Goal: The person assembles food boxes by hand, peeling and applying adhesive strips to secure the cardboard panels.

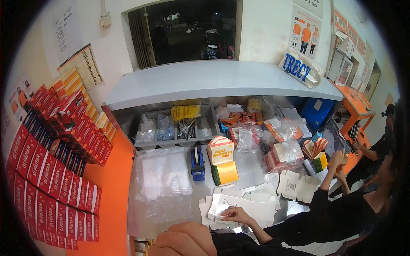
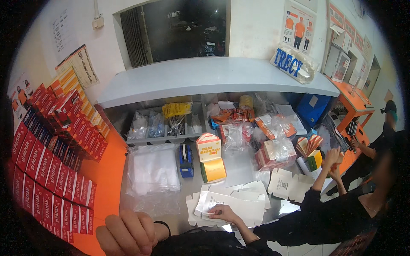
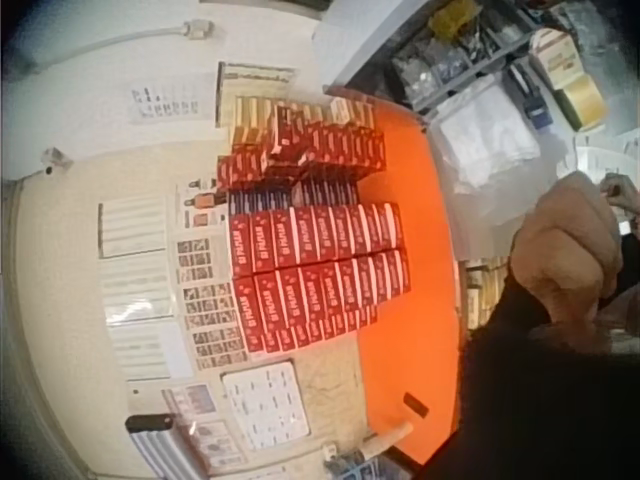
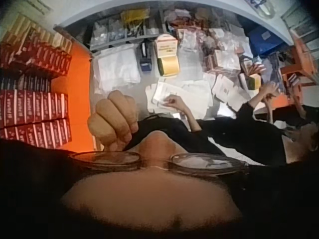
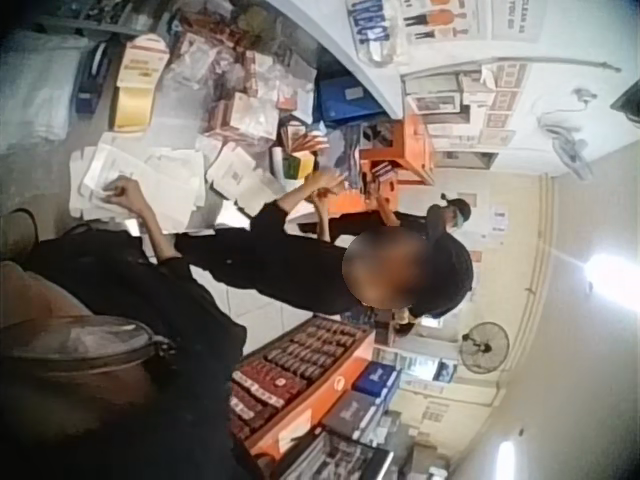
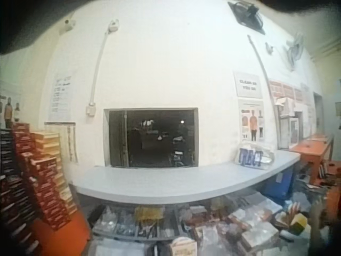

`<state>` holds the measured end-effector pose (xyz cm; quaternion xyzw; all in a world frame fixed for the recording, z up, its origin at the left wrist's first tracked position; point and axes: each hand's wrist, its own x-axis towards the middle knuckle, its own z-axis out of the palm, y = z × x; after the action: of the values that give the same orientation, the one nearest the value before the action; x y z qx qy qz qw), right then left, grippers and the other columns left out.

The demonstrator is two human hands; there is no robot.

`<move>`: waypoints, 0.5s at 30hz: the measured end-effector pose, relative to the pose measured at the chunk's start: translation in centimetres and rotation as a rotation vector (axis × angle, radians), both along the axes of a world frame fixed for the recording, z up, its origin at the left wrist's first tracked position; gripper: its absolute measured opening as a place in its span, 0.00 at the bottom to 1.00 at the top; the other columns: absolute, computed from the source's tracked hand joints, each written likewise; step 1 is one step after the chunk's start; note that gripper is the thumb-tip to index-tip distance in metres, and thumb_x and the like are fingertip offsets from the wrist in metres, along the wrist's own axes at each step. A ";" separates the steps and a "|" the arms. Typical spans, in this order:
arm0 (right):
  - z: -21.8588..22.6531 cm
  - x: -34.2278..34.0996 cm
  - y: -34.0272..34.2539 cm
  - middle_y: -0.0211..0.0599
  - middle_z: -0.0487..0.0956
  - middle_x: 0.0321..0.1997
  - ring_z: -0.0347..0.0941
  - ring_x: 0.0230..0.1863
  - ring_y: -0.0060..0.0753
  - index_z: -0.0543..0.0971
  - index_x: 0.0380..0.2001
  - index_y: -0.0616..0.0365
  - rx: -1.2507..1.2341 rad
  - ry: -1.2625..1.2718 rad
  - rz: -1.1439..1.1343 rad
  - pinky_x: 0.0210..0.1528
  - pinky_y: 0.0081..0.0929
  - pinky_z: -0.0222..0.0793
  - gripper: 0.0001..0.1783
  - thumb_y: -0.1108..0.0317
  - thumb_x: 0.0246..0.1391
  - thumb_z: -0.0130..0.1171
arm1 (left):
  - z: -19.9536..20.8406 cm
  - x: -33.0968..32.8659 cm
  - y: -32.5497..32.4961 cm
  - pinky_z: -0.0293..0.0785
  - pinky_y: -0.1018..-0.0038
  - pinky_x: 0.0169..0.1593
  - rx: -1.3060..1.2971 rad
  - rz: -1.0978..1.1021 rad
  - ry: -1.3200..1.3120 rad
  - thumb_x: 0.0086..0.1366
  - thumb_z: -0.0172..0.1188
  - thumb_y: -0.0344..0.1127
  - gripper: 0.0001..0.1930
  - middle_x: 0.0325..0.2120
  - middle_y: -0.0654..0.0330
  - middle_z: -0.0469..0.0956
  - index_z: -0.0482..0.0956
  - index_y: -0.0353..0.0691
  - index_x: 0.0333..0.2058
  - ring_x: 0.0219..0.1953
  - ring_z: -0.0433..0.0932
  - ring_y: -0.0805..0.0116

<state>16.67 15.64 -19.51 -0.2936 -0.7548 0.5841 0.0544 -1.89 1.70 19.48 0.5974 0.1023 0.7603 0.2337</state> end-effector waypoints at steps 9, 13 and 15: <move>0.0 -0.2 -0.4 0.27 0.78 0.31 0.70 0.29 0.15 0.82 0.40 0.53 0.010 0.033 -0.023 0.34 0.14 0.69 0.19 0.67 0.40 0.71 | -0.6 0.2 0.4 0.61 0.79 0.32 0.057 -0.052 -0.041 0.63 0.53 0.33 0.12 0.22 0.65 0.65 0.64 0.48 0.21 0.29 0.64 0.70; -0.5 0.0 -0.4 0.27 0.78 0.32 0.70 0.29 0.15 0.82 0.40 0.53 -0.054 0.108 -0.045 0.34 0.15 0.69 0.19 0.67 0.40 0.71 | -1.1 -1.4 0.1 0.65 0.77 0.33 0.010 -0.147 -0.007 0.62 0.54 0.31 0.07 0.24 0.63 0.68 0.68 0.45 0.25 0.29 0.65 0.68; -0.9 0.1 -0.3 0.30 0.79 0.33 0.70 0.29 0.20 0.82 0.40 0.49 -0.052 0.080 -0.037 0.36 0.19 0.70 0.19 0.61 0.41 0.70 | -1.9 -1.0 -0.5 0.66 0.77 0.34 -0.047 -0.059 -0.083 0.61 0.55 0.30 0.03 0.25 0.62 0.70 0.71 0.42 0.29 0.30 0.67 0.67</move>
<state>16.72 15.38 -20.41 -0.2853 -0.7309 0.6138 0.0879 -2.86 1.17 17.60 0.5624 0.0929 0.7745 0.2742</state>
